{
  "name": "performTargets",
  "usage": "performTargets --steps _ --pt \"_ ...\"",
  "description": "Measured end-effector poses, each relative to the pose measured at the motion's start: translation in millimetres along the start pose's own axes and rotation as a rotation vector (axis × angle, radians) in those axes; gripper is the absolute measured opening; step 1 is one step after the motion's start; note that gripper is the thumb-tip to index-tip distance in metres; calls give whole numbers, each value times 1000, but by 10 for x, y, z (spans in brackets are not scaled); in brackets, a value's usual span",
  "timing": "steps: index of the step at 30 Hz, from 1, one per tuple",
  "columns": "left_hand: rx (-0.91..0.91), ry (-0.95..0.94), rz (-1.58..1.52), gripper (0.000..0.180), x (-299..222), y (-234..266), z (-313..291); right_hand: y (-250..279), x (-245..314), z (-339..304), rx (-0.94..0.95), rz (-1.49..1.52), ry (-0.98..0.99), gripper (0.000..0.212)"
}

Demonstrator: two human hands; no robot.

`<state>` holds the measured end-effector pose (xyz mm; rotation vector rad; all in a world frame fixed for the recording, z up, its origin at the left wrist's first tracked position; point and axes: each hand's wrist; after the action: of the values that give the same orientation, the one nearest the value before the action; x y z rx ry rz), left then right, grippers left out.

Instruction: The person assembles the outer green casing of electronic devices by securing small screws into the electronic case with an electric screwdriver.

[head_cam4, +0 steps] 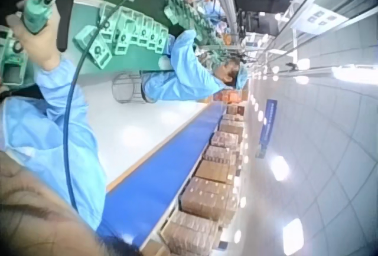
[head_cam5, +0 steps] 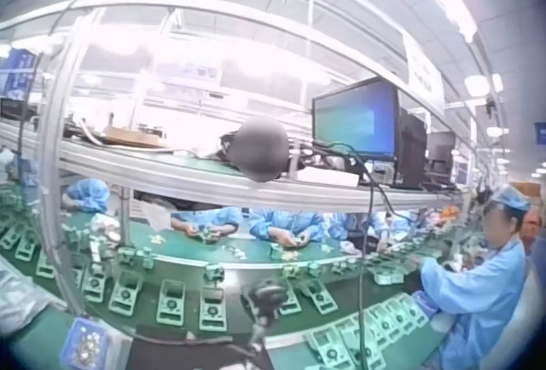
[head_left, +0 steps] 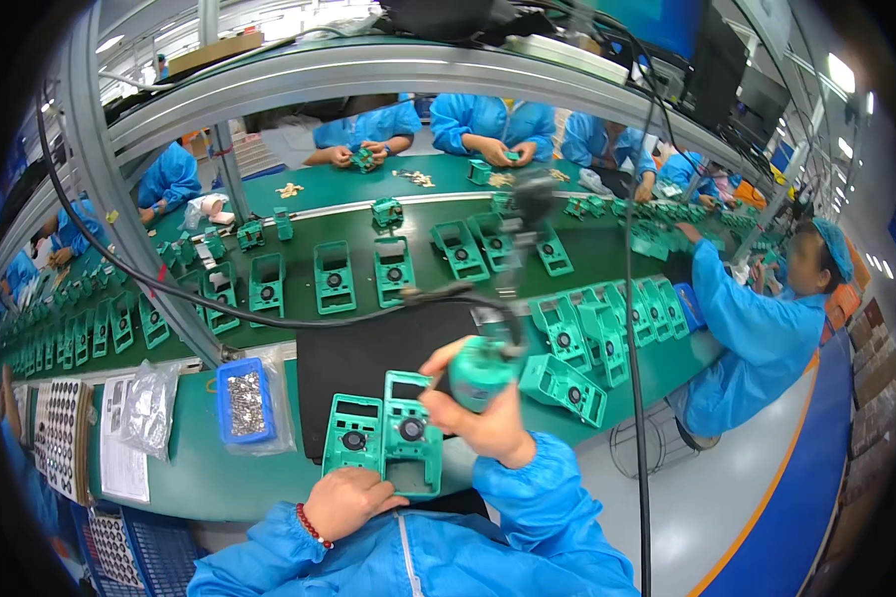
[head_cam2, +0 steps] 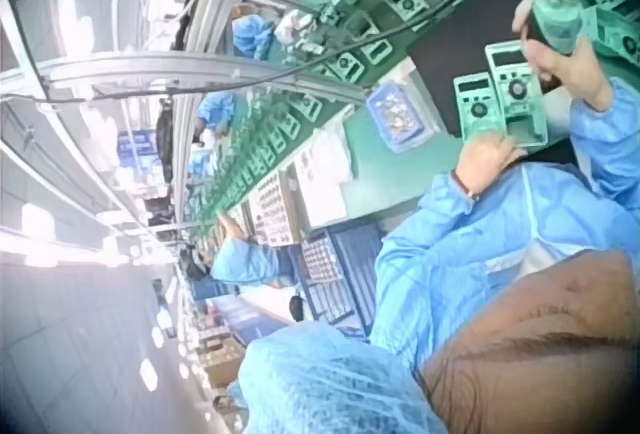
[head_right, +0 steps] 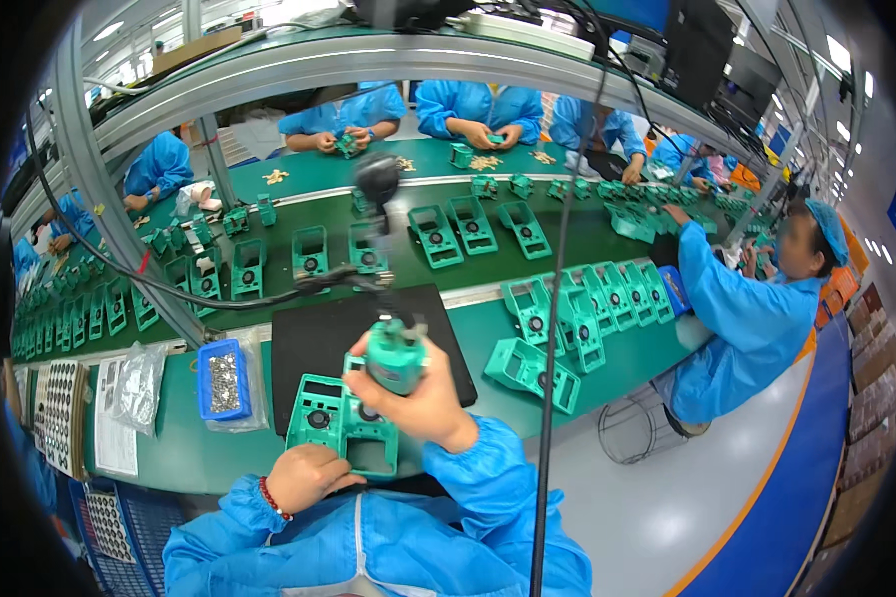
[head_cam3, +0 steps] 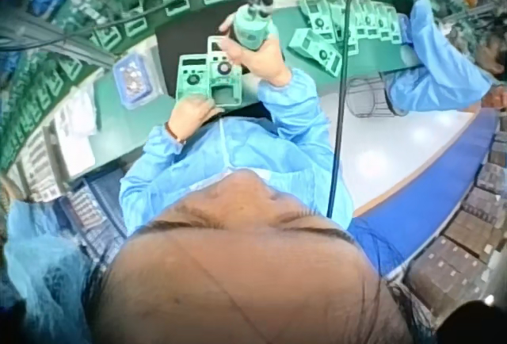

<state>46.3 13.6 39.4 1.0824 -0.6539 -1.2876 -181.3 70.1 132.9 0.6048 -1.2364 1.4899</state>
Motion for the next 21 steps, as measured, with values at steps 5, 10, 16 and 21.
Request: performTargets --steps 5,10,16,21 --pt "96 -79 -47 36 214 307 76 336 180 547 427 294 69 67" --pt "-62 186 -202 29 653 919 157 1049 -606 1671 -77 201 -259 63" --pt "-48 371 -119 29 988 1379 208 2286 -1719 2707 -234 -1364 -112 61" --pt "-92 467 -138 29 1122 1400 196 2429 -1986 3065 -300 -1735 -200 61"
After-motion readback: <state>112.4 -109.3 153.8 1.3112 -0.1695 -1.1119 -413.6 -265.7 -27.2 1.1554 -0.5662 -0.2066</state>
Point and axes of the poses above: each hand's wrist, its own z-axis towards the middle knuckle, its own y-axis out of the back of the hand, x = y × z, and after that the axes turned 8 degrees about z, right-handed
